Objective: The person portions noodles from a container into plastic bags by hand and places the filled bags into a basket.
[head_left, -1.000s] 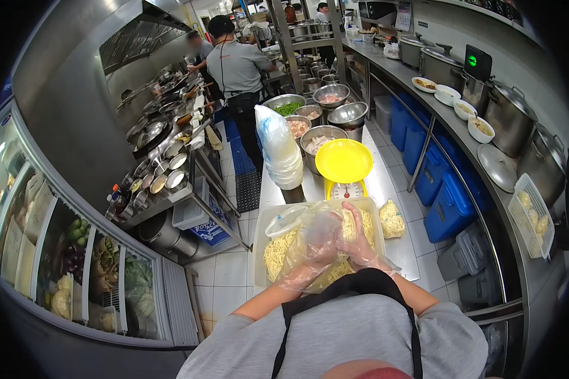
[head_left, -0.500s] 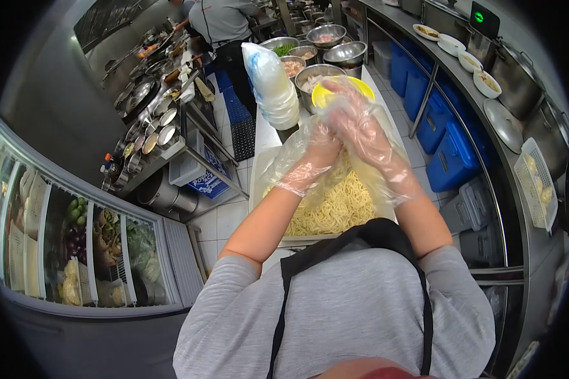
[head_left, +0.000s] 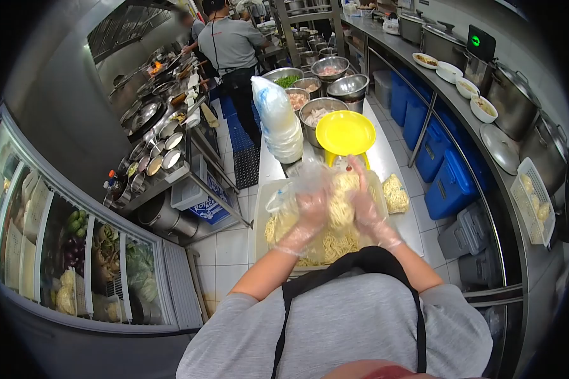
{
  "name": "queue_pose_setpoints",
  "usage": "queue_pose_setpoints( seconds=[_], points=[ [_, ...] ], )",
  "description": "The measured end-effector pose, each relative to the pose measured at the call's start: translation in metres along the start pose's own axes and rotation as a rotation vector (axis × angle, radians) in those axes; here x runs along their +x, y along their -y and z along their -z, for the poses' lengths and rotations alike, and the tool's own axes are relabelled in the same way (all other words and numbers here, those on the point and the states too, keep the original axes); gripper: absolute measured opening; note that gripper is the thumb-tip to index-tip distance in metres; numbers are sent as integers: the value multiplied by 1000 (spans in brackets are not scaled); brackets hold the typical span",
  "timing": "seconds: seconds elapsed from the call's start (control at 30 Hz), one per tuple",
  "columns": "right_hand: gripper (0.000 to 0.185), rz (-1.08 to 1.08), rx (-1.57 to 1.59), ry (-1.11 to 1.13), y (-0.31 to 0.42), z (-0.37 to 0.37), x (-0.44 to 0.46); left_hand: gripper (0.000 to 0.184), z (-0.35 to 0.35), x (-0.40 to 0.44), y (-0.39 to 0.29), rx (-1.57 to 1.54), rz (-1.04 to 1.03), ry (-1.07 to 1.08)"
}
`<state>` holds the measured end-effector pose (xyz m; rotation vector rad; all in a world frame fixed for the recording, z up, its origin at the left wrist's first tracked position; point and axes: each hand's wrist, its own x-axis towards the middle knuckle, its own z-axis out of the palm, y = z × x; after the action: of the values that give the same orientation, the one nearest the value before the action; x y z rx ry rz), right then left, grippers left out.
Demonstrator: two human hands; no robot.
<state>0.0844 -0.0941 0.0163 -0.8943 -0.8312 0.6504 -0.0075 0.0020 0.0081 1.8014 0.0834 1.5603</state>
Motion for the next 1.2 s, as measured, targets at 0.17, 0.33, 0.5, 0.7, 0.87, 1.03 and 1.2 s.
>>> queue_pose_setpoints(
  seconds=[0.17, 0.33, 0.5, 0.7, 0.87, 1.03, 1.2],
  points=[
    [66, -35, -83, -11, -11, -6, -10, 25, -1, -7, -18, 358, -237, 109],
    [63, 80, -106, -59, -27, -1, -9, 26, -13, 2, -45, 18, 103, -2],
    [67, 107, -139, -136, -39, 0, -8, 32, -15, -3, -5, -239, 180, 15],
    [76, 325, -668, 46, 20, -7, -1, 30, 5, -21, 57, -372, 622, 153],
    [35, 239, -515, 214, 64, -20, 2, 32, -3, -13, 13, 152, 250, 501],
    [29, 47, -157, -14, 52, 11, -2, 27, 16, 13, -14, 456, -181, 670],
    [38, -94, 138, -160, 42, 28, 1, 27, 21, 15, -15, 329, -188, 740]
  ],
)
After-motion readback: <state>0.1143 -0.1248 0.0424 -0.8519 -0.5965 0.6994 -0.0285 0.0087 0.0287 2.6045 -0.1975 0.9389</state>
